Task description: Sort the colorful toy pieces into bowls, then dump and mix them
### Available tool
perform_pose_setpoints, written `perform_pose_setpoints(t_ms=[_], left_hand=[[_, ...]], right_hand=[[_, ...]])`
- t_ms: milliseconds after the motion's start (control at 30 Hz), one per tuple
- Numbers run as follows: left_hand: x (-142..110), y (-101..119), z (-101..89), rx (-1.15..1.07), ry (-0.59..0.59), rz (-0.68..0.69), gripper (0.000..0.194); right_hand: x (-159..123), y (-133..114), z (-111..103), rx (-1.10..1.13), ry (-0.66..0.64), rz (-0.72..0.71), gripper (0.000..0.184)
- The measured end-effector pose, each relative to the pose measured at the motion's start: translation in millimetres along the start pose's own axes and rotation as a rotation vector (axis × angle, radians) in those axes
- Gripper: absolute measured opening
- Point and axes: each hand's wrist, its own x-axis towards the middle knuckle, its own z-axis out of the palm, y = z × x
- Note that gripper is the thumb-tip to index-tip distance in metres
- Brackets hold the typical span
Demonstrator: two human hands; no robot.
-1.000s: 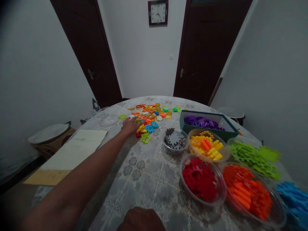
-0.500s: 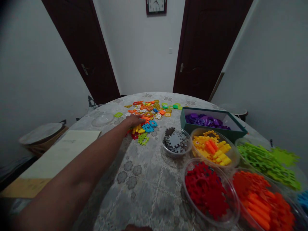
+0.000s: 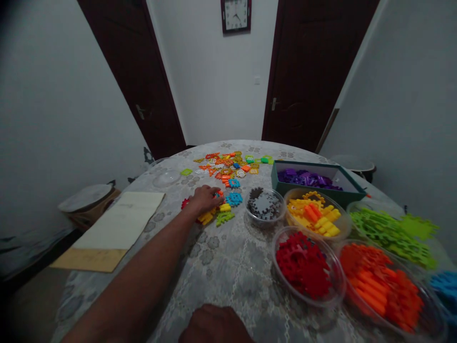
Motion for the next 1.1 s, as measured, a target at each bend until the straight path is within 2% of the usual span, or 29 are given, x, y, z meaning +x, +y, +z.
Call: perform_pose_setpoints(t_ms=[100, 167, 367, 467, 533, 633, 767, 933, 1100], left_hand=[[-28, 2, 3.8, -0.006, 0.018, 0.029, 0.068], [-46, 4, 6.2, 0.005, 0.027, 0.054, 0.066], [-97, 10, 11.4, 0.032, 0.019, 0.111, 0.070], [-106, 12, 6.4, 0.007, 0.012, 0.102, 0.072], [-98, 13, -0.9, 0.000, 0.053, 0.100, 0.070], [-69, 17, -13.1, 0.004, 0.122, 0.113, 0.065], [-15, 25, -19.0, 0.045, 0.078, 0.072, 0.058], [36, 37, -1.2, 0.047, 0.044, 0.064, 0.066], [55, 52, 21.5, 0.064, 0.063, 0.034, 0.073]], right_hand=[[6, -7, -24, -0.027, -0.055, -0.013, 0.026], [8, -10, -33, -0.053, -0.043, -0.029, 0.022], [9, -13, -38, -0.074, 0.008, -0.065, 0.009], [10, -13, -36, -0.079, -0.008, -0.064, 0.010], [11, -12, -35, -0.087, -0.034, -0.055, 0.012], [14, -10, -32, -0.091, -0.118, -0.030, 0.019], [19, -8, -26, -0.059, -0.209, 0.043, 0.026], [23, -5, -12, 0.037, -0.182, 0.114, 0.035], [19, -3, -10, 0.148, -0.105, 0.137, 0.026]])
